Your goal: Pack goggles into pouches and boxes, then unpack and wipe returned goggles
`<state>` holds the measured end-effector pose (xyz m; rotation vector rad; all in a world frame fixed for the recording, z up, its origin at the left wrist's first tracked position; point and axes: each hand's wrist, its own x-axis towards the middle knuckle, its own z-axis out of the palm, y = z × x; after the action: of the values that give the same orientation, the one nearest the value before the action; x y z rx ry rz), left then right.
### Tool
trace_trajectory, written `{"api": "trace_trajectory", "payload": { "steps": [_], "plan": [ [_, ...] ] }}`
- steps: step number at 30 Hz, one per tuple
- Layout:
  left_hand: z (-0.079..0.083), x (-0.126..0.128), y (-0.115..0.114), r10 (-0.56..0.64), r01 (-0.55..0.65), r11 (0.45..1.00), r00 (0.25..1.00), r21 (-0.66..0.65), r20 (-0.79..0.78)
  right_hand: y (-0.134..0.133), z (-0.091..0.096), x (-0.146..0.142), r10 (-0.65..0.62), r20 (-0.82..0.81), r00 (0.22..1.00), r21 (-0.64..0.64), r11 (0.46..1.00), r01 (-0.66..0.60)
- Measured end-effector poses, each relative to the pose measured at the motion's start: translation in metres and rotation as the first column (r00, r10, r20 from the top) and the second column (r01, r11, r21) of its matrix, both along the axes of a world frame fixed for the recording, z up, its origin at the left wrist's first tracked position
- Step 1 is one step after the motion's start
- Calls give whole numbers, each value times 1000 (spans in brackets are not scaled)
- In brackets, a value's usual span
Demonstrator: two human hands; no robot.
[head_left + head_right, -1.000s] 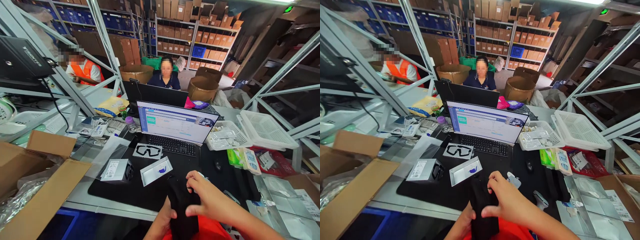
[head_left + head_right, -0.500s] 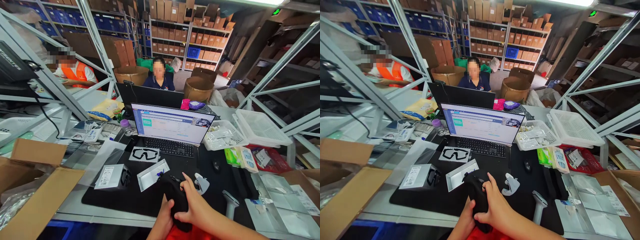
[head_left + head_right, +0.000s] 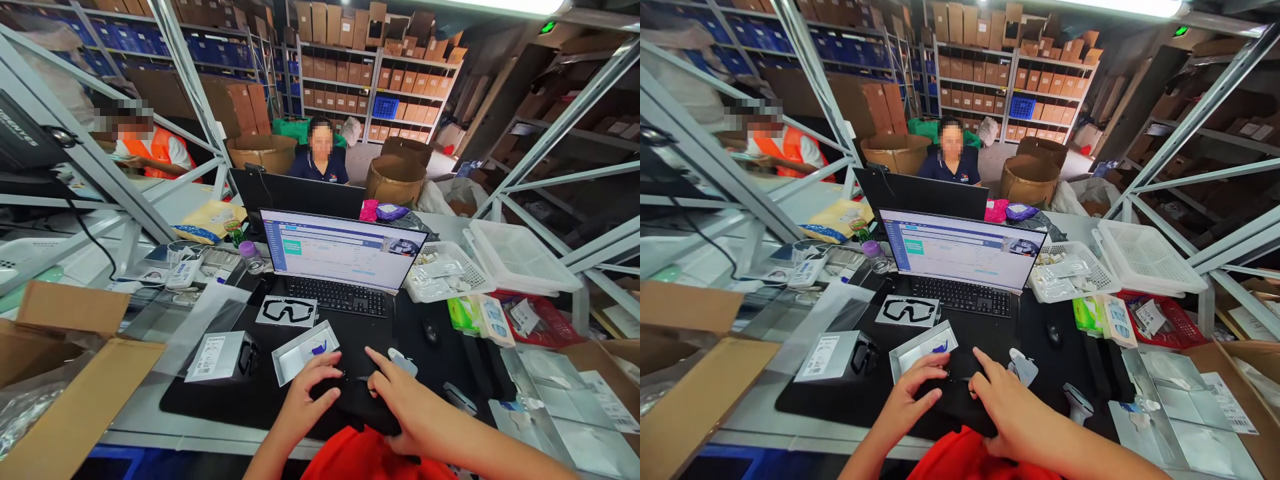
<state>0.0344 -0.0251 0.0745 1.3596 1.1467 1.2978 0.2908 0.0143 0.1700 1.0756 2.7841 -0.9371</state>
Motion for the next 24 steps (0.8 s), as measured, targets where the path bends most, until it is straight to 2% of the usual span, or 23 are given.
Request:
{"api": "trace_trajectory", "payload": {
  "steps": [2, 7, 12, 15, 20, 22, 24],
  "plan": [
    [6, 0, -3, -91, 86, 995, 991, -54, -103, -5, -5, 2, 13, -2, 1000, -6, 1000, -13],
    [9, 6, -10, -130, 111, 978, 986, -175, -104, -15, -2, 1, 42, 10, 999, -35, 999, -42],
    [-1, 9, -14, -189, 163, 973, 969, -161, -159, -20, -3, -2, 43, 16, 999, -74, 996, -41],
    [-11, 13, -23, -178, 159, 980, 968, -116, -177, -21, -7, -1, 8, 13, 1000, -121, 993, -6],
    [-32, 28, -42, -14, 4, 990, 997, -144, -72, -22, -5, -1, -164, -97, 982, -295, 947, 129],
    [-38, 34, -47, 95, -87, 973, 995, -214, 29, -22, -2, -4, -194, -153, 969, -325, 936, 136],
    [-41, 40, -49, 221, -165, 931, 965, -325, 142, -23, 1, -7, -214, -194, 957, -318, 937, 145]
  ]
}}
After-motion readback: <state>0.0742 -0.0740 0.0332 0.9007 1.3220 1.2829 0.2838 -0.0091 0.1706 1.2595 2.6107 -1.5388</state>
